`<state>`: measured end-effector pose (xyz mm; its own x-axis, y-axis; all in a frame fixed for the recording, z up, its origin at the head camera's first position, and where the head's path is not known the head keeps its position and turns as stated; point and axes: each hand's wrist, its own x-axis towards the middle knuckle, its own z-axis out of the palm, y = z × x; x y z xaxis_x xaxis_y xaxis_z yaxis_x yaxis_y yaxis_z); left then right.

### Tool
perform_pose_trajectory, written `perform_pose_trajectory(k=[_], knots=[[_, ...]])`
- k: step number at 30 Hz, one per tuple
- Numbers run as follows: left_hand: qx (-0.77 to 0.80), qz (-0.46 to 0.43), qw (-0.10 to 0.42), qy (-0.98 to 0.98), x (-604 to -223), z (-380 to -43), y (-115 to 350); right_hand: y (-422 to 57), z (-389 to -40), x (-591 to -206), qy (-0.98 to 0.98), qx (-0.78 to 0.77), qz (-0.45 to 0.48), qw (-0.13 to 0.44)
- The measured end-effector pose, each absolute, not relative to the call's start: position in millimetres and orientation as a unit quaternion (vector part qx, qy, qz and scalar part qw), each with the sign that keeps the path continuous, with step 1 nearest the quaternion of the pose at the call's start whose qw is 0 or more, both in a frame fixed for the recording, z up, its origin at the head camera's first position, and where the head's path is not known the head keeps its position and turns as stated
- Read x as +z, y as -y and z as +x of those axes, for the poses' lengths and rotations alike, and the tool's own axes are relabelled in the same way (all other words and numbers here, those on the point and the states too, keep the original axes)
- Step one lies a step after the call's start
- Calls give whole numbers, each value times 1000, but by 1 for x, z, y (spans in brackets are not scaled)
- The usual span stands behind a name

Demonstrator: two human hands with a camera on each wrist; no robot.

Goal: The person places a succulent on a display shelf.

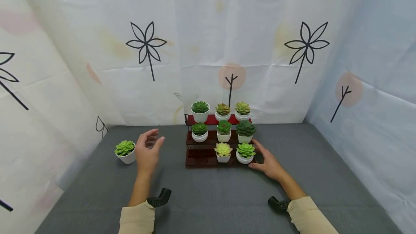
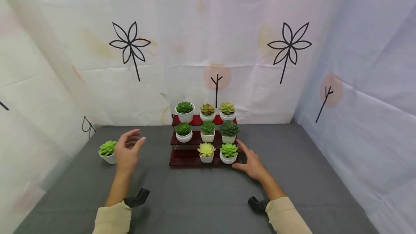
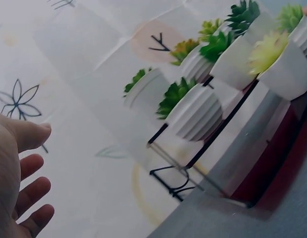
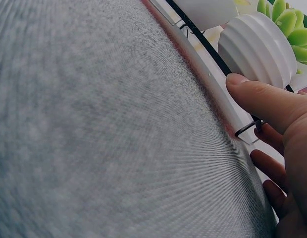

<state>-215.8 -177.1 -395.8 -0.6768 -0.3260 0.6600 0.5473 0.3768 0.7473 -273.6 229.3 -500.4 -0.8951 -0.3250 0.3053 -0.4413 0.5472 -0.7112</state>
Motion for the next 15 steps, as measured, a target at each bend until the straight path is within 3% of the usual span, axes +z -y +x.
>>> perform_pose_trajectory(k=[15], knots=[[-515,-27,446,731,-409,-218,226,-229,-272,-501,880,415,221,74]])
